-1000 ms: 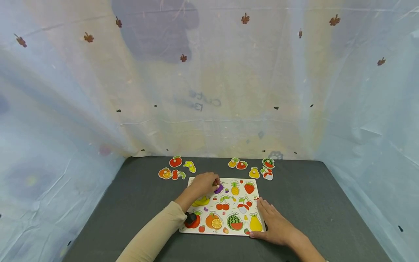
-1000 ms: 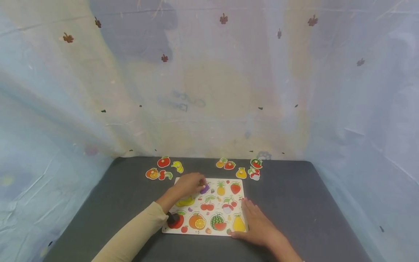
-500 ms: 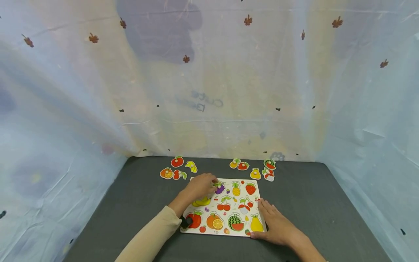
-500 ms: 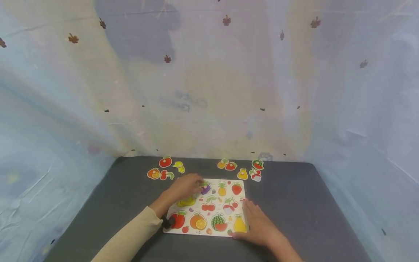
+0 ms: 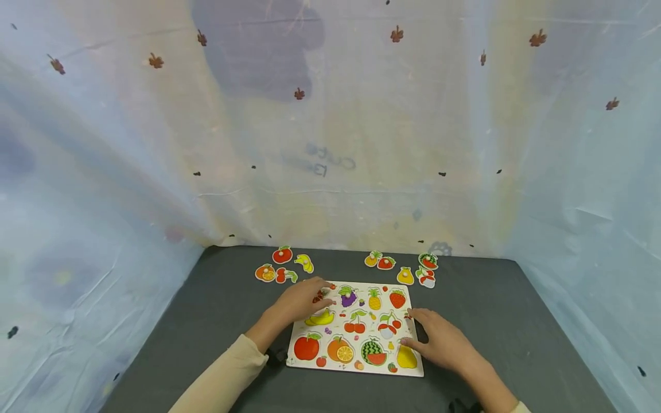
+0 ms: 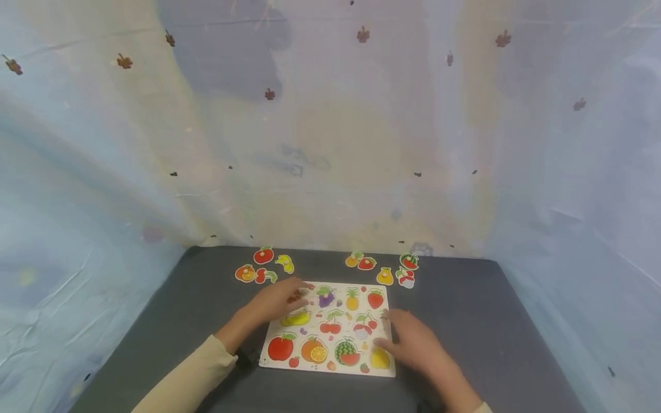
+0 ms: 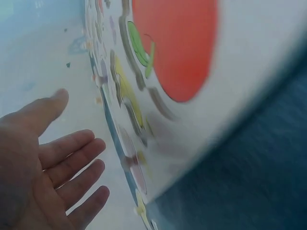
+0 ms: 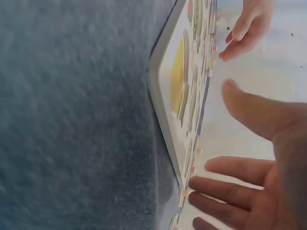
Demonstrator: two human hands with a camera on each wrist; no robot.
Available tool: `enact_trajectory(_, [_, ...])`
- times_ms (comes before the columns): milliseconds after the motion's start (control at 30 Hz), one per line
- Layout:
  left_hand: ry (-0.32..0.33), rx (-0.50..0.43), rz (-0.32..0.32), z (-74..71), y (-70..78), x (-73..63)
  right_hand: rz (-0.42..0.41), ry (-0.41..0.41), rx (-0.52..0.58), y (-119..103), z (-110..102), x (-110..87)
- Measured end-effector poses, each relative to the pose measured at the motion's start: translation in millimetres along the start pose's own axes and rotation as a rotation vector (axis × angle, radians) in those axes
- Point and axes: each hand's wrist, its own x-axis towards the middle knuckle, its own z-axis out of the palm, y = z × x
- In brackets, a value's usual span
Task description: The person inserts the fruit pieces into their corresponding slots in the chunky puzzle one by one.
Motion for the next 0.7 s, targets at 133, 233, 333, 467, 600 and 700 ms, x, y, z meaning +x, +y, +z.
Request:
enact_trajectory(133, [-0.023,0.008,-0.030,-2.4,-3.8,-9.6,-0.026,0.064,-0.008,0.9,-1.7,9.4])
enact_trajectory(233, [-0.029,0.006,-0.039,-5.7,-4.6,-18.3,-0.040,0.103,0.002,1.8,-2.1,18.1])
enact_trajectory(333, [-0.029,0.032,-0.029,-7.4,-6.4,-26.9,-0.051,0.134,0.009,3.1,-2.4,27.1])
enact_trajectory(467, [-0.031,0.079,-0.015,-7.0,-10.1,-38.6,-0.072,0.168,0.013,5.0,-4.0,38.9])
enact_trajectory(600, [-0.049,0.071,-0.002,-6.2,-14.7,-51.5,-0.093,0.197,0.039,8.4,-7.3,51.8])
enact_trajectory(700, [-0.071,0.027,0.003,-5.6,-18.1,-62.5,-0.113,0.214,0.066,11.4,-9.4,62.6])
